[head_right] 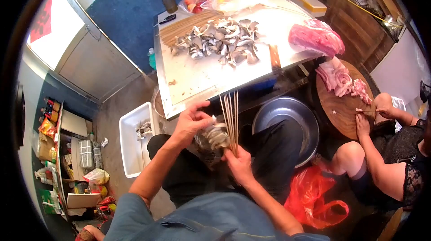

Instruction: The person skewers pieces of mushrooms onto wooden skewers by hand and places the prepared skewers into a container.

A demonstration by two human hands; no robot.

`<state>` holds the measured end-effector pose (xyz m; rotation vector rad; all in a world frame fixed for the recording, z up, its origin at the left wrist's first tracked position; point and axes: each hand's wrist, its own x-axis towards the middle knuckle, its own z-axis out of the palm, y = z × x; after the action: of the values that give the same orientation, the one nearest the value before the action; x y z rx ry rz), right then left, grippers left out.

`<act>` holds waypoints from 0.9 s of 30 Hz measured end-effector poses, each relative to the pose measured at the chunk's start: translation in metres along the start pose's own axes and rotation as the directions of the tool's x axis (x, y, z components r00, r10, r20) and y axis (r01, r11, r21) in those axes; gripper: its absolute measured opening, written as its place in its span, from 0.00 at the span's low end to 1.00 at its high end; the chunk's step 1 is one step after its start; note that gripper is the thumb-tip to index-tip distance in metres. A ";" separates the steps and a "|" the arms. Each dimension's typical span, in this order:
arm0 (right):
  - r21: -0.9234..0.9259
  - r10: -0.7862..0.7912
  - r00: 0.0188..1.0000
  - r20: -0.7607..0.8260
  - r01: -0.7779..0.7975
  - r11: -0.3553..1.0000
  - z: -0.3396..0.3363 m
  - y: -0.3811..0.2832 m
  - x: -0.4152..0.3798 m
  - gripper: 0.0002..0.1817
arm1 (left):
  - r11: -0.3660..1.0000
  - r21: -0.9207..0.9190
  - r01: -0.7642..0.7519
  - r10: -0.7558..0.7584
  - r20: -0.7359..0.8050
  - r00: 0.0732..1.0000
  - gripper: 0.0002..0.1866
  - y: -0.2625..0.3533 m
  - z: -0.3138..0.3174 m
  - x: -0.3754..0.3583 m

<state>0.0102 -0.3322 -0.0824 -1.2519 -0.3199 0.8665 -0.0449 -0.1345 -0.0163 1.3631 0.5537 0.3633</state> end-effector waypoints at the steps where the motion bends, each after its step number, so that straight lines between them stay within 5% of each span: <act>1: -0.064 -0.026 0.999 0.028 0.028 0.998 0.000 -0.002 0.001 0.07 | 0.999 -0.033 -0.004 0.005 0.018 1.000 0.27 -0.005 0.004 -0.003; 8: 0.074 0.106 0.994 0.025 -0.107 0.991 -0.002 0.008 -0.005 0.06 | 0.996 -0.088 0.029 -0.030 -0.003 1.000 0.24 -0.032 0.015 -0.017; 11: 0.077 0.044 0.999 0.024 -0.046 0.996 0.002 0.003 0.003 0.04 | 0.994 -0.106 0.006 -0.007 -0.012 1.000 0.24 -0.024 0.013 -0.013; 17: 0.090 0.024 0.999 0.044 -0.028 0.996 0.005 0.000 0.005 0.06 | 0.999 -0.009 0.044 -0.042 0.187 0.982 0.26 -0.017 -0.003 -0.010; 21: 0.128 0.089 0.991 0.097 -0.101 0.987 0.000 0.003 0.002 0.08 | 0.995 -0.079 -0.062 0.068 0.076 0.995 0.27 -0.001 -0.011 -0.005; 24: 0.118 0.067 0.997 0.044 -0.072 0.990 -0.005 0.002 -0.001 0.10 | 0.985 -0.020 -0.169 0.169 0.008 0.986 0.24 0.006 -0.017 -0.004; 26: -0.018 -0.022 1.000 0.001 0.022 1.000 -0.005 -0.002 0.000 0.11 | 0.877 0.426 -0.223 0.337 -0.215 0.916 0.21 0.009 -0.012 -0.010; 27: -0.157 -0.110 0.993 -0.031 0.104 0.982 -0.005 -0.004 0.000 0.12 | 0.877 0.425 -0.224 0.337 -0.211 0.918 0.21 0.008 -0.010 -0.013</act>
<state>0.0148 -0.3356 -0.0806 -1.3816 -0.4260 0.7350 -0.0609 -0.1324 -0.0072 1.8078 0.6861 0.7234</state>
